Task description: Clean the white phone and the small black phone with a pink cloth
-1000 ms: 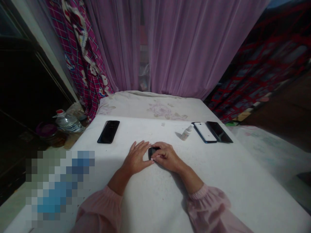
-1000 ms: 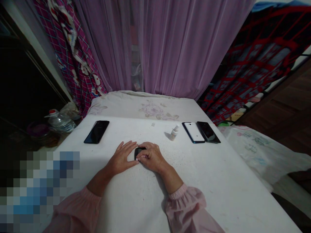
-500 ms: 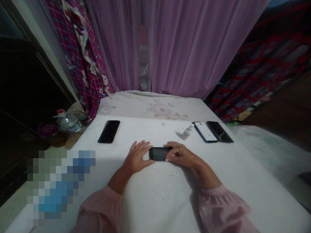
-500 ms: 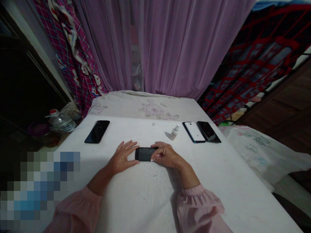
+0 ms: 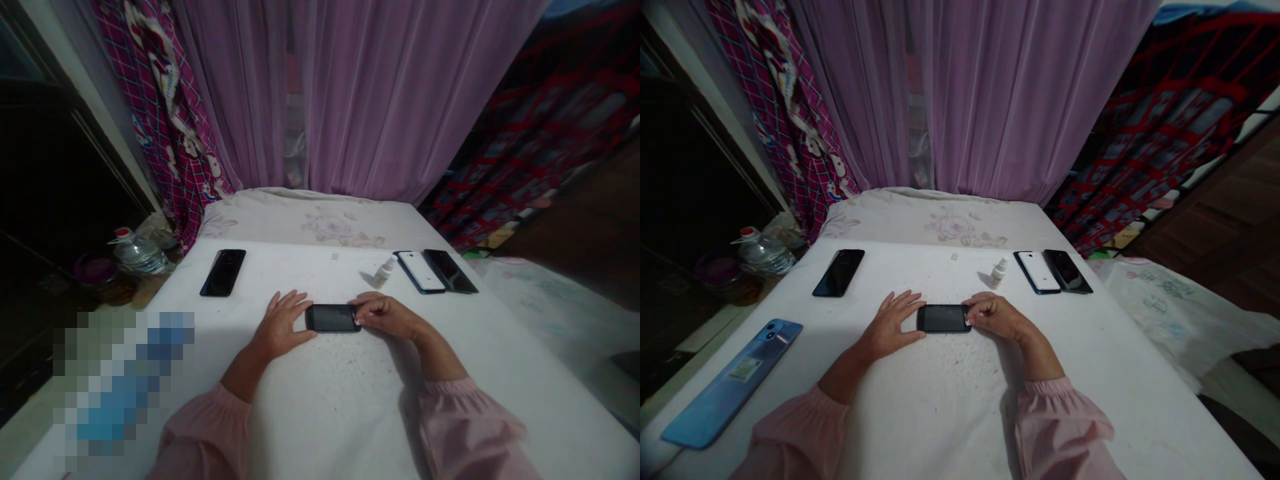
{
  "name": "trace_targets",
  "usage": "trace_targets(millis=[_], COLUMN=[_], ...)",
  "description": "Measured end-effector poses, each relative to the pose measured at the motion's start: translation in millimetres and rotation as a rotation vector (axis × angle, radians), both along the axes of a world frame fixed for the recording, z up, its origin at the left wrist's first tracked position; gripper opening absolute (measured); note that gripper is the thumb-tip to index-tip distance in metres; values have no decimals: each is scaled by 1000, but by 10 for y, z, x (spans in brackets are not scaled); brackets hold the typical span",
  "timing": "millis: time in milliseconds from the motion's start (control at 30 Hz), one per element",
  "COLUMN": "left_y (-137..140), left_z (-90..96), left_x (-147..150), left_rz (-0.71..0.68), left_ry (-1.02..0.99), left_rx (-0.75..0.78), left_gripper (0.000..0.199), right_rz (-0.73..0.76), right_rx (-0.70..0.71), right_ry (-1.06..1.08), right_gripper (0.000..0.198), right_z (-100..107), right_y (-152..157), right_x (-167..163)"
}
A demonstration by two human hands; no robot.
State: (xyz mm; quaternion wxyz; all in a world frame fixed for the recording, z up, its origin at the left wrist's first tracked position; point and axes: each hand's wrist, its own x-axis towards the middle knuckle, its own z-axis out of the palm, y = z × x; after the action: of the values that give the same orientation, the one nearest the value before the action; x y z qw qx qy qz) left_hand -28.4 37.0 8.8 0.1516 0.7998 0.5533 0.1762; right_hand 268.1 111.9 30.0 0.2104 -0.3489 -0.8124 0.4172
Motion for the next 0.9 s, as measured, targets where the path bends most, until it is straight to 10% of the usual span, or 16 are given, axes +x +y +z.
trace_targets(millis=[900], left_y=[35], left_z=[-1], left_x=[29], left_rz=[-1], left_ry=[-50], left_rx=[-46], left_gripper=[65], right_rz=[-250], right_rx=[467], right_ry=[-236], right_gripper=[15], right_z=[-77], right_y=[-178], right_x=[-1070])
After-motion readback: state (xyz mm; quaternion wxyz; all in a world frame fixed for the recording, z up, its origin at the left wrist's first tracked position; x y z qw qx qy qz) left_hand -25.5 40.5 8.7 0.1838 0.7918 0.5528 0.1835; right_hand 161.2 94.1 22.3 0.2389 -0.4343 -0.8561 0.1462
